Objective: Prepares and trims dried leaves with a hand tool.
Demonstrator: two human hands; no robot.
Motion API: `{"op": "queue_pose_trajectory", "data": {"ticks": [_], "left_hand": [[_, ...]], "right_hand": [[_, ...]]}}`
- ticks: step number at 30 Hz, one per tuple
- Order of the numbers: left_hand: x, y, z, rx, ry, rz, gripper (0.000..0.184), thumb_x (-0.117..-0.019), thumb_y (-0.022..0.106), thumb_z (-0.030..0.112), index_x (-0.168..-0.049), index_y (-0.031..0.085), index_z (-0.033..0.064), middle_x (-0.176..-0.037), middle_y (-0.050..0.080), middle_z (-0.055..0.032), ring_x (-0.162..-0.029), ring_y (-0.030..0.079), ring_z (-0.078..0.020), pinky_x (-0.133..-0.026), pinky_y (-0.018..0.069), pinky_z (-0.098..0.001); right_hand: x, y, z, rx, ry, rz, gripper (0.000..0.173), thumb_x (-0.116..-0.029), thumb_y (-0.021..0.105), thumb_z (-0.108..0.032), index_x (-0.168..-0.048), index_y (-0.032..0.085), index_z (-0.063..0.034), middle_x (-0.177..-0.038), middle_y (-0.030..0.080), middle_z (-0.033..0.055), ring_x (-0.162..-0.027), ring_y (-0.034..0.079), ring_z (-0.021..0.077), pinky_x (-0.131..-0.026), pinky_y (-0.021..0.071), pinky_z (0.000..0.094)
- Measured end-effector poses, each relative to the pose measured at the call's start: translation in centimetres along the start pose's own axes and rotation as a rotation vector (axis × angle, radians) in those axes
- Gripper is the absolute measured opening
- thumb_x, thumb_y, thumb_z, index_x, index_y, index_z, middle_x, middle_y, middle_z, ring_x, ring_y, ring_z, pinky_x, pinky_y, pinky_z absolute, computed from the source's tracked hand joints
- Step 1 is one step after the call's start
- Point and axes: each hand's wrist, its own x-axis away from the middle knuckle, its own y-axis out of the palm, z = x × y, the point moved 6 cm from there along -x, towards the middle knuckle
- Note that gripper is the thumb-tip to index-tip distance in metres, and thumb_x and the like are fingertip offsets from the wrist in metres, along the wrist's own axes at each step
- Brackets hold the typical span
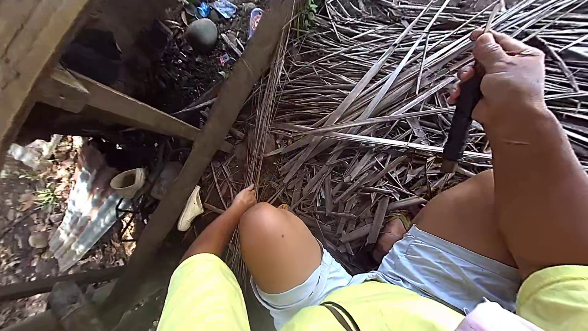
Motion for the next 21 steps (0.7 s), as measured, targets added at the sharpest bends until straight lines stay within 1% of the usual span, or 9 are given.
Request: {"op": "queue_pose_trajectory", "data": {"ticks": [2, 3, 7, 9, 12, 15, 17, 19, 21], "left_hand": [[0.2, -2.3, -0.8, 0.043, 0.024, 0.098, 0.027, -0.0994, 0.053, -0.002, -0.118, 0.072, -0.0048, -0.134, 0.067, -0.0170, -0.142, 0.049, -0.0322, -0.130, 0.0115, -0.0518], [0.4, -4.8, -1.6, 0.075, 0.026, 0.167, 0.026, -0.0980, 0.053, -0.007, -0.117, 0.071, -0.0055, -0.137, 0.064, -0.0185, -0.143, 0.048, -0.0340, -0.128, 0.0160, -0.0536], [1.2, -18.5, -4.9, 0.164, 0.013, 0.495, 0.026, -0.0939, 0.062, -0.007, -0.119, 0.070, -0.0056, -0.133, 0.063, -0.0254, -0.132, 0.055, -0.0429, -0.115, 0.0369, -0.0591], [1.1, -25.5, -5.4, 0.268, -0.008, 0.652, 0.031, -0.0964, 0.062, -0.003, -0.127, 0.066, -0.0057, -0.132, 0.062, -0.0288, -0.126, 0.057, -0.0477, -0.107, 0.0434, -0.0622], [-2.0, -34.1, -3.0, 0.556, 0.005, 0.790, 0.047, -0.1035, 0.060, 0.012, -0.147, 0.051, -0.0047, -0.143, 0.053, -0.0332, -0.130, 0.051, -0.0549, -0.106, 0.0418, -0.0694], [-6.4, -37.2, 0.8, 0.764, -0.035, 0.842, 0.065, -0.1003, 0.065, 0.015, -0.156, 0.038, -0.0045, -0.147, 0.050, -0.0339, -0.135, 0.047, -0.0549, -0.111, 0.0352, -0.0719], [-8.8, -37.8, 3.4, 0.776, -0.073, 0.861, 0.061, -0.0975, 0.065, 0.009, -0.152, 0.042, -0.0056, -0.142, 0.054, -0.0333, -0.136, 0.048, -0.0514, -0.115, 0.0314, -0.0695], [-8.9, -38.5, 5.3, 0.723, -0.090, 0.855, 0.049, -0.0987, 0.058, 0.003, -0.146, 0.049, -0.0067, -0.142, 0.054, -0.0331, -0.137, 0.049, -0.0485, -0.117, 0.0320, -0.0626], [-7.2, -39.2, 5.8, 0.697, -0.043, 0.928, 0.044, -0.1016, 0.050, 0.002, -0.145, 0.053, -0.0047, -0.141, 0.053, -0.0334, -0.131, 0.054, -0.0489, -0.111, 0.0400, -0.0607]], "right_hand": [[-0.5, 0.3, 0.3, -0.033, 0.082, -0.029, 0.023, -0.1110, 0.045, -0.034, -0.119, 0.060, -0.0193, -0.065, 0.052, -0.0101, -0.049, 0.055, 0.0043, -0.047, 0.0530, 0.0221], [-0.7, 0.5, 0.6, -0.055, 0.137, -0.047, 0.024, -0.1109, 0.044, -0.036, -0.118, 0.061, -0.0204, -0.067, 0.053, -0.0094, -0.050, 0.055, 0.0050, -0.049, 0.0533, 0.0224], [-0.3, 2.4, 1.4, -0.115, 0.283, -0.071, 0.034, -0.1107, 0.041, -0.043, -0.118, 0.060, -0.0159, -0.070, 0.057, -0.0062, -0.053, 0.057, 0.0073, -0.053, 0.0551, 0.0251], [0.7, 4.6, 1.7, -0.129, 0.273, -0.158, 0.030, -0.1105, 0.045, -0.037, -0.112, 0.061, -0.0112, -0.065, 0.056, -0.0042, -0.050, 0.056, 0.0082, -0.048, 0.0540, 0.0256], [2.8, 6.7, 2.5, -0.112, 0.303, -0.342, 0.033, -0.1098, 0.048, -0.032, -0.116, 0.063, -0.0031, -0.062, 0.051, -0.0012, -0.045, 0.051, 0.0097, -0.044, 0.0506, 0.0263], [4.2, 7.8, 2.8, -0.104, 0.353, -0.435, 0.034, -0.1095, 0.049, -0.031, -0.119, 0.062, -0.0015, -0.061, 0.048, 0.0005, -0.045, 0.050, 0.0108, -0.043, 0.0500, 0.0263], [4.1, 7.2, 2.6, -0.123, 0.389, -0.407, 0.034, -0.1086, 0.052, -0.033, -0.117, 0.063, -0.0018, -0.060, 0.048, 0.0006, -0.045, 0.051, 0.0113, -0.045, 0.0518, 0.0273], [3.5, 5.9, 2.2, -0.131, 0.390, -0.358, 0.032, -0.1078, 0.054, -0.033, -0.114, 0.064, -0.0033, -0.060, 0.048, -0.0006, -0.047, 0.052, 0.0105, -0.048, 0.0531, 0.0270], [2.5, 4.5, 2.5, -0.129, 0.345, -0.318, 0.032, -0.1065, 0.055, -0.036, -0.110, 0.066, -0.0059, -0.059, 0.048, -0.0017, -0.046, 0.051, 0.0089, -0.047, 0.0523, 0.0256]]}}
